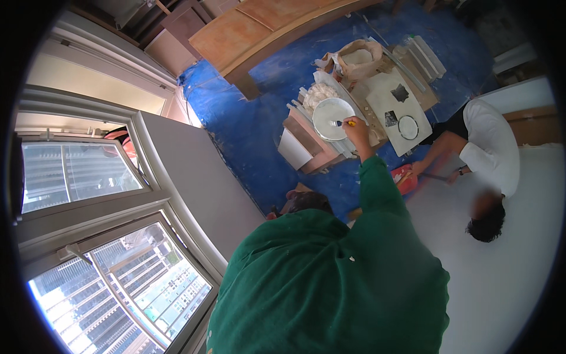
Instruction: The person paints the white window frames and surrounding wall trim using a small brush and a paint can. They repeatedly dip the brush into the paint and apply it to the edges of the window frame and the wall, occasionally adjusting their position to reach different sections.
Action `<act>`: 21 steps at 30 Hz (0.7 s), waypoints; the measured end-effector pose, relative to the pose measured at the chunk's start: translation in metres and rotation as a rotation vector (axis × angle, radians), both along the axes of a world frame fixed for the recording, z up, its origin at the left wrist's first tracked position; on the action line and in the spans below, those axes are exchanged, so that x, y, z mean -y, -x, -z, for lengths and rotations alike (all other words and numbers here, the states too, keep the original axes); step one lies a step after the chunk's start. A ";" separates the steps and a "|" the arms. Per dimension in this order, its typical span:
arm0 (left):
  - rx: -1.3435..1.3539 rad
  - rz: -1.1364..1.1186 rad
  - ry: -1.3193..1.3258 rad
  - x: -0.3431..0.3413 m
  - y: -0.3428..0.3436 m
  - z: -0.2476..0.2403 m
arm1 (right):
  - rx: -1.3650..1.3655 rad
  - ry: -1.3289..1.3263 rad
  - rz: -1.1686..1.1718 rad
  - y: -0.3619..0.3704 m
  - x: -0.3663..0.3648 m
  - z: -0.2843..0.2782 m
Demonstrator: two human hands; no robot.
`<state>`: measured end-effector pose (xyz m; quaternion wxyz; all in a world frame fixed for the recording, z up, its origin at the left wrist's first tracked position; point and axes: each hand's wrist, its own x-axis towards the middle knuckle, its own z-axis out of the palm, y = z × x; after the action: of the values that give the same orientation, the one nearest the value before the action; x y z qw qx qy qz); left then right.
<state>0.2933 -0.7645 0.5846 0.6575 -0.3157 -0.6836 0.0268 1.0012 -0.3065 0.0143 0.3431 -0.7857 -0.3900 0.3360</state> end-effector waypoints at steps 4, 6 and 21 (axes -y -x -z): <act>0.010 0.008 -0.060 0.015 0.004 -0.002 | 0.213 -0.224 -0.170 0.022 0.041 -0.039; 0.018 0.023 -0.084 0.022 0.014 -0.001 | 0.326 -0.155 -0.294 0.034 0.056 -0.070; 0.117 0.002 -0.322 0.081 0.047 0.004 | 0.457 -0.192 -0.423 0.048 0.086 -0.119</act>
<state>0.2467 -0.8454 0.5807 0.6587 -0.2079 -0.7159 -0.1023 0.9536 -0.3922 0.1335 0.2418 -0.7062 -0.6415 0.1766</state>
